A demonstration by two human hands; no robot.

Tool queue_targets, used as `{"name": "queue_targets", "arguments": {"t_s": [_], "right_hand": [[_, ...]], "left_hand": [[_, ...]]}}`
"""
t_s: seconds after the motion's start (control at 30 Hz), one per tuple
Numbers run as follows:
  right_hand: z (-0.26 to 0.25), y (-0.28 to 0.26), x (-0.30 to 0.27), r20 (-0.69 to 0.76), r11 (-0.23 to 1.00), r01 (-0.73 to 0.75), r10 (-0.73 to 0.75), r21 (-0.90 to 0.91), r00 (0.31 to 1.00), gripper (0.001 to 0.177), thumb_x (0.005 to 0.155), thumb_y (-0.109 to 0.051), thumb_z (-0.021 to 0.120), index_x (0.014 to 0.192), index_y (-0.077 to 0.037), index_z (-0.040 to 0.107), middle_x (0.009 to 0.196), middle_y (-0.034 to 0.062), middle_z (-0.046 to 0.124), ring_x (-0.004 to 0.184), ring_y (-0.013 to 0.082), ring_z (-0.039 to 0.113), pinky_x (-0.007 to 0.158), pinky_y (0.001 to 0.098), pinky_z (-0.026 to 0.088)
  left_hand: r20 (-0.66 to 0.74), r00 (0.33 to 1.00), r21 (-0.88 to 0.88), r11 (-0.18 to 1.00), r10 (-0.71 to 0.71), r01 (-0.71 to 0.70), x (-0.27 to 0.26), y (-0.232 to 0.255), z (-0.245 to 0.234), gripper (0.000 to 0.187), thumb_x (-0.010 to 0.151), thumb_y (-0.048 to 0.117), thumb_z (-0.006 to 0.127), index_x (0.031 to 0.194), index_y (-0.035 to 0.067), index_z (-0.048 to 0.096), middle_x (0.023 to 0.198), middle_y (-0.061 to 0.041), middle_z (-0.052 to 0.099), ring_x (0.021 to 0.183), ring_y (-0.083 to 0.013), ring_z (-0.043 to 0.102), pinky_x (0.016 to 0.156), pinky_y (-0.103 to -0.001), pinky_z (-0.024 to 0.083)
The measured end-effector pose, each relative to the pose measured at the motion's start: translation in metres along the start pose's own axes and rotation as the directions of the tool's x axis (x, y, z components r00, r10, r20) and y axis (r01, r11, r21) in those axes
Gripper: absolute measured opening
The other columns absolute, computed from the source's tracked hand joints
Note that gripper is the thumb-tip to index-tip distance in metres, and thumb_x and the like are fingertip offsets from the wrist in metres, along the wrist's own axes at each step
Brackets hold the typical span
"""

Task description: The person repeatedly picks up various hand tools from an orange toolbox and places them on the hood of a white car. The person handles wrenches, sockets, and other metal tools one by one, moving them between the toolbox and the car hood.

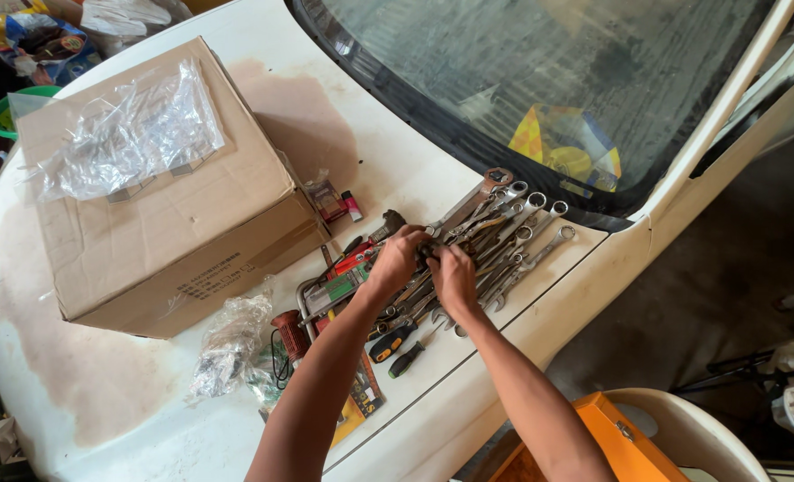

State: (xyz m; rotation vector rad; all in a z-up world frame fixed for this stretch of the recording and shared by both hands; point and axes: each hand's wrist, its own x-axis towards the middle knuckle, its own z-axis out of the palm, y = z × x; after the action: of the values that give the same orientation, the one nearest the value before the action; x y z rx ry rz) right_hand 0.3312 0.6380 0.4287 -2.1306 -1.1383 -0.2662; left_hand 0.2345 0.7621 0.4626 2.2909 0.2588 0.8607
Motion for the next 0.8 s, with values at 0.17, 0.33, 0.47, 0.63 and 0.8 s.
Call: {"name": "queue_targets", "arguments": {"t_s": [0.17, 0.33, 0.47, 0.63, 0.8], "right_hand": [[-0.010, -0.012, -0.013, 0.095, 0.999, 0.028, -0.026, -0.022, 0.995, 0.025, 0.092, 0.001, 0.066, 0.116, 0.005, 0.070, 0.104, 0.0227, 0.068, 0.081, 0.0298, 0.068, 0.060, 0.0359, 0.060], [-0.046, -0.032, -0.032, 0.028, 0.991, 0.131, -0.132, 0.032, 0.991, 0.034, 0.091, -0.004, 0.069, 0.124, 0.005, 0.067, 0.105, 0.0223, 0.063, 0.097, 0.0396, 0.063, 0.083, 0.0459, 0.053], [-0.069, -0.044, -0.064, 0.038, 0.987, 0.137, -0.141, 0.080, 0.989, 0.032, 0.092, -0.006, 0.069, 0.123, 0.003, 0.065, 0.107, 0.0211, 0.062, 0.100, 0.0408, 0.062, 0.086, 0.0465, 0.051], [-0.091, -0.059, -0.130, 0.023, 0.992, 0.119, -0.120, 0.036, 0.992, 0.038, 0.091, -0.009, 0.070, 0.126, 0.001, 0.063, 0.119, 0.0209, 0.061, 0.111, 0.0403, 0.061, 0.094, 0.0456, 0.051], [-0.118, -0.077, -0.218, 0.060, 0.994, 0.068, -0.063, -0.087, 0.996, 0.056, 0.091, -0.017, 0.072, 0.141, 0.001, 0.053, 0.142, 0.0309, 0.050, 0.130, 0.0478, 0.050, 0.106, 0.0490, 0.045]], "left_hand": [[-0.072, 0.997, 0.152, 0.988, 0.002, 0.009, -0.027, 0.012, -0.015, 0.046, 0.076, -0.013, 0.057, 0.115, 0.005, 0.074, 0.132, -0.017, 0.066, 0.123, -0.0381, 0.060, 0.107, -0.047, 0.048], [-0.128, 0.992, 0.257, 0.965, -0.009, 0.042, -0.059, 0.034, -0.029, 0.040, 0.082, -0.005, 0.058, 0.117, 0.007, 0.072, 0.127, -0.013, 0.067, 0.122, -0.0350, 0.057, 0.108, -0.047, 0.042], [-0.158, 0.985, 0.241, 0.970, 0.074, -0.034, -0.088, 0.053, -0.030, 0.031, 0.086, 0.001, 0.061, 0.115, 0.007, 0.071, 0.123, -0.012, 0.067, 0.122, -0.0352, 0.057, 0.107, -0.048, 0.041], [-0.096, 0.989, 0.183, 0.979, 0.111, -0.093, -0.139, 0.086, -0.025, 0.027, 0.091, 0.006, 0.062, 0.117, 0.009, 0.069, 0.124, -0.012, 0.067, 0.123, -0.0337, 0.057, 0.107, -0.049, 0.041], [0.136, 0.987, 0.162, 0.981, 0.087, -0.109, -0.205, 0.125, -0.022, 0.050, 0.095, 0.024, 0.064, 0.142, 0.008, 0.056, 0.141, -0.015, 0.059, 0.137, -0.0351, 0.047, 0.114, -0.054, 0.033]]}}
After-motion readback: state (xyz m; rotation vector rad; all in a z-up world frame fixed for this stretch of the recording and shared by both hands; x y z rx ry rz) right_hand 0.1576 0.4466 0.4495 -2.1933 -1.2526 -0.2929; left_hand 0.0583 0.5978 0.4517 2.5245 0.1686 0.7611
